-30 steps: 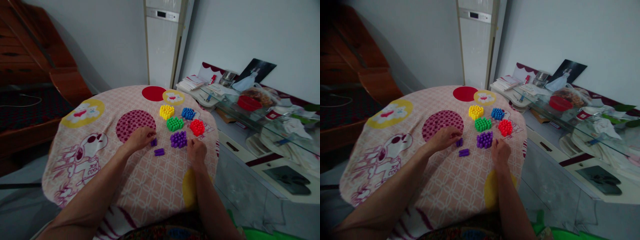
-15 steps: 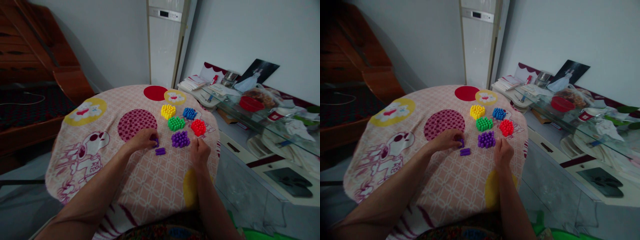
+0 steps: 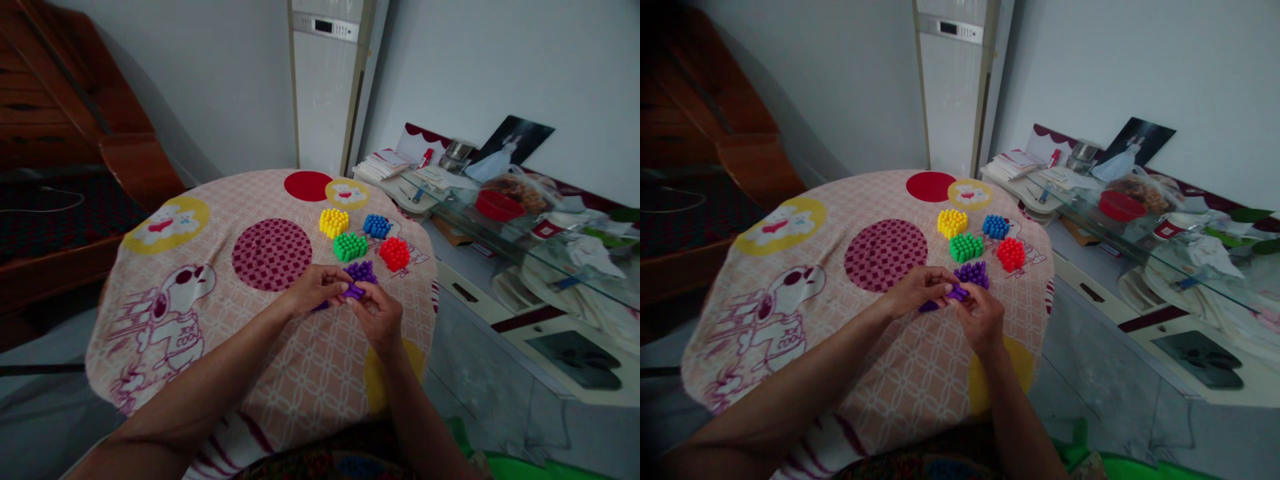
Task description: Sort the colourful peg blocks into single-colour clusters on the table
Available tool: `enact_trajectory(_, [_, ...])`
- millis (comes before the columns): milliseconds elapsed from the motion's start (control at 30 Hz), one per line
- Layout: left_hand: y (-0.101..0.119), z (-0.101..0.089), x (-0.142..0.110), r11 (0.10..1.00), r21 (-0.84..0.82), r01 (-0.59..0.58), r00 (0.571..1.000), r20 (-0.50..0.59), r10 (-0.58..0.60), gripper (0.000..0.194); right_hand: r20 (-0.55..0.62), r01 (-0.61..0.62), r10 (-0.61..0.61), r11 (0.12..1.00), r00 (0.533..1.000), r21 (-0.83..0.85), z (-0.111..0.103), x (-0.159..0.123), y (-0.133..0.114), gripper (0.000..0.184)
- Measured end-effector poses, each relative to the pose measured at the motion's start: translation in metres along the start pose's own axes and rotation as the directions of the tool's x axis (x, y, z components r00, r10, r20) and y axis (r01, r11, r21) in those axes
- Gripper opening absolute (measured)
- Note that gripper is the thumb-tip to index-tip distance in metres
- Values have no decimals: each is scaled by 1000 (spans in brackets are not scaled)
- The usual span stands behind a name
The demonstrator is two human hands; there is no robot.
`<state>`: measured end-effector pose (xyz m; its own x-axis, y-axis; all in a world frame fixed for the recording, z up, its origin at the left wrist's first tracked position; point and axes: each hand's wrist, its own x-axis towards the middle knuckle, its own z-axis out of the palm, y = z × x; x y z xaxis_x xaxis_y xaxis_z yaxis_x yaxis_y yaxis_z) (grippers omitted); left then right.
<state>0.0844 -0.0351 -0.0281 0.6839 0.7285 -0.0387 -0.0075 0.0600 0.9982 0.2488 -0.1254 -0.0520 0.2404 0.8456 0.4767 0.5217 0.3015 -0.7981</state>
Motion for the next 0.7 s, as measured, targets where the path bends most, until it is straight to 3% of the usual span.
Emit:
enact_trajectory(100, [2, -12, 0, 956, 287, -67, 989, -105, 101, 26, -12, -43, 42, 991, 999, -123, -8, 3, 3, 22])
enact_trajectory(167, [5, -22, -2, 840, 536, -79, 967, -165, 196, 15, -19, -50, 47, 971, 999, -234, -12, 4, 7, 21])
enact_trajectory(267, [7, -33, -4, 657, 751, -68, 966, -117, 232, 10, -11, -42, 41, 918, 999, -395, -13, 5, 14, 22])
enact_trajectory(367, [6, -37, -5, 594, 801, -71, 984, -43, 175, 10, 10, -50, 63, 874, 998, -484, -8, 5, 20, 23])
enact_trajectory(567, [5, -34, -9, 572, 819, -56, 998, 46, 31, 16, -7, -100, 111, 864, 994, -494, 0, 5, 27, 25])
enact_trajectory(700, [4, -28, -12, 511, 857, -62, 998, 56, 28, 23, -21, -97, 97, 888, 995, -449, 0, 5, 29, 29])
